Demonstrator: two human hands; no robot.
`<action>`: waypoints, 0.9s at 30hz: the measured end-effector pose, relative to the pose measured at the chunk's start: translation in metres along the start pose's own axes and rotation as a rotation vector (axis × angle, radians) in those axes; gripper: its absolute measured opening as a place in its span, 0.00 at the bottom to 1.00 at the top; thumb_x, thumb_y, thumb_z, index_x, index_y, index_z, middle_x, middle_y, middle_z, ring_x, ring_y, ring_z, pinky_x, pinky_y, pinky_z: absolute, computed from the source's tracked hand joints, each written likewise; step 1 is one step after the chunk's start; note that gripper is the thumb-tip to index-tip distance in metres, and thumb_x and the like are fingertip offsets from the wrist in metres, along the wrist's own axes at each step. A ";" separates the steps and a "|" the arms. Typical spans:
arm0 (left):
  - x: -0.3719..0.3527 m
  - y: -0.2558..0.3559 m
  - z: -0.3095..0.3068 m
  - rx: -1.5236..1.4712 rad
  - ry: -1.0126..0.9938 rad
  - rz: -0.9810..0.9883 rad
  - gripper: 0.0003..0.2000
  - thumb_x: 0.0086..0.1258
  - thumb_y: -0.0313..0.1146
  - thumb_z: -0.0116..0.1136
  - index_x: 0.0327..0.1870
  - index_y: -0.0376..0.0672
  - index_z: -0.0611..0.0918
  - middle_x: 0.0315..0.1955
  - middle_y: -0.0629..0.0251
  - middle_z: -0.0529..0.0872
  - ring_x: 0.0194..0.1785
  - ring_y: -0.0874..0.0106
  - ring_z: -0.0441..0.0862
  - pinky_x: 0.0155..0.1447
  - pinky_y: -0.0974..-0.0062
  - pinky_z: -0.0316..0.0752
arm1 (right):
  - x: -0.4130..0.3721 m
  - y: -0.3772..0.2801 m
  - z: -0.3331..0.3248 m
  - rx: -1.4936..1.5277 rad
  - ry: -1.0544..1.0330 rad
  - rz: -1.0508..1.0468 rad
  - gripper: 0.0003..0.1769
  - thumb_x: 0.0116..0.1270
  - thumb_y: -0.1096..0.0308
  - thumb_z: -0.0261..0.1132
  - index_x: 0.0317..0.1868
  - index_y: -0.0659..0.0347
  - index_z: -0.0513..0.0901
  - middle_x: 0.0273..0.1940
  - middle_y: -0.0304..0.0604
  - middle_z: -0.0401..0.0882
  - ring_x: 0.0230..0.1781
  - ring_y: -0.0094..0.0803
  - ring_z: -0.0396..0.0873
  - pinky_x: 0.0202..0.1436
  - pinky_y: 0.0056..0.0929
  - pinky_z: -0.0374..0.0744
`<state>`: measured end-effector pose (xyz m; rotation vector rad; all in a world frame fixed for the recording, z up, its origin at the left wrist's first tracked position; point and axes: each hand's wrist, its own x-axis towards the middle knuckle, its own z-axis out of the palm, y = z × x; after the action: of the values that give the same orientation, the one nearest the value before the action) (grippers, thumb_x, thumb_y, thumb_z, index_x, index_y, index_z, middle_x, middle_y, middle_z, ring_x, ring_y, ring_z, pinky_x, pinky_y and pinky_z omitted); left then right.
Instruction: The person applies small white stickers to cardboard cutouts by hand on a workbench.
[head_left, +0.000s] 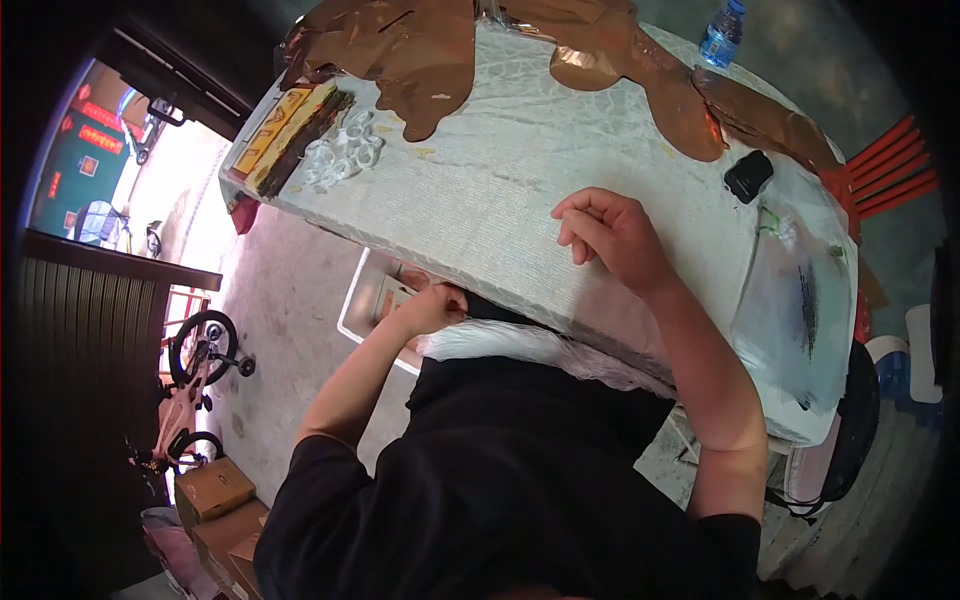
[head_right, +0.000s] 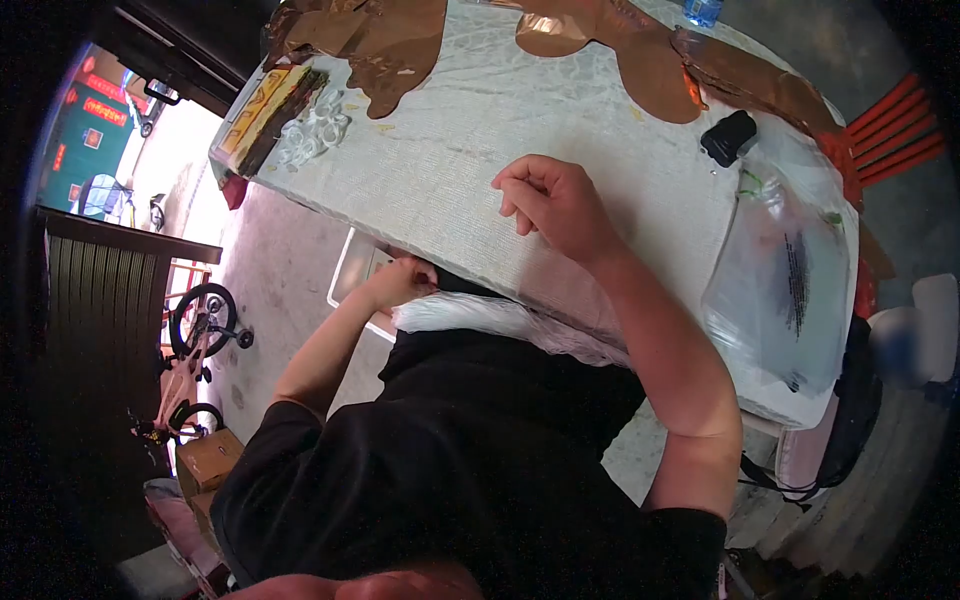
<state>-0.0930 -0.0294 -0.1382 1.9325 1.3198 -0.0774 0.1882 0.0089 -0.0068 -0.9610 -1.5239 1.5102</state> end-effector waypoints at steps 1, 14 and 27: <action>0.001 -0.003 0.004 -0.078 -0.011 0.035 0.07 0.56 0.30 0.55 0.34 0.39 0.79 0.30 0.58 0.82 0.37 0.63 0.79 0.41 0.71 0.73 | 0.000 0.001 0.001 -0.012 -0.013 -0.001 0.07 0.63 0.73 0.52 0.35 0.64 0.77 0.24 0.35 0.74 0.19 0.16 0.69 0.23 0.15 0.68; -0.005 -0.017 0.019 -0.639 0.323 0.019 0.04 0.64 0.27 0.48 0.30 0.37 0.71 0.21 0.66 0.75 0.28 0.77 0.72 0.34 0.79 0.68 | -0.003 -0.003 0.006 -0.009 -0.041 0.026 0.07 0.62 0.73 0.53 0.35 0.64 0.77 0.24 0.35 0.74 0.19 0.16 0.69 0.23 0.15 0.68; -0.022 0.007 -0.019 -0.327 0.256 0.038 0.04 0.61 0.25 0.53 0.36 0.37 0.77 0.27 0.68 0.78 0.33 0.76 0.76 0.39 0.80 0.71 | -0.008 -0.009 0.011 -0.063 -0.150 0.099 0.06 0.60 0.74 0.54 0.36 0.65 0.77 0.25 0.37 0.75 0.20 0.17 0.69 0.24 0.16 0.67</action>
<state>-0.1048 -0.0352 -0.1111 1.7249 1.3615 0.3933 0.1813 -0.0033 0.0018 -0.9909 -1.6590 1.6445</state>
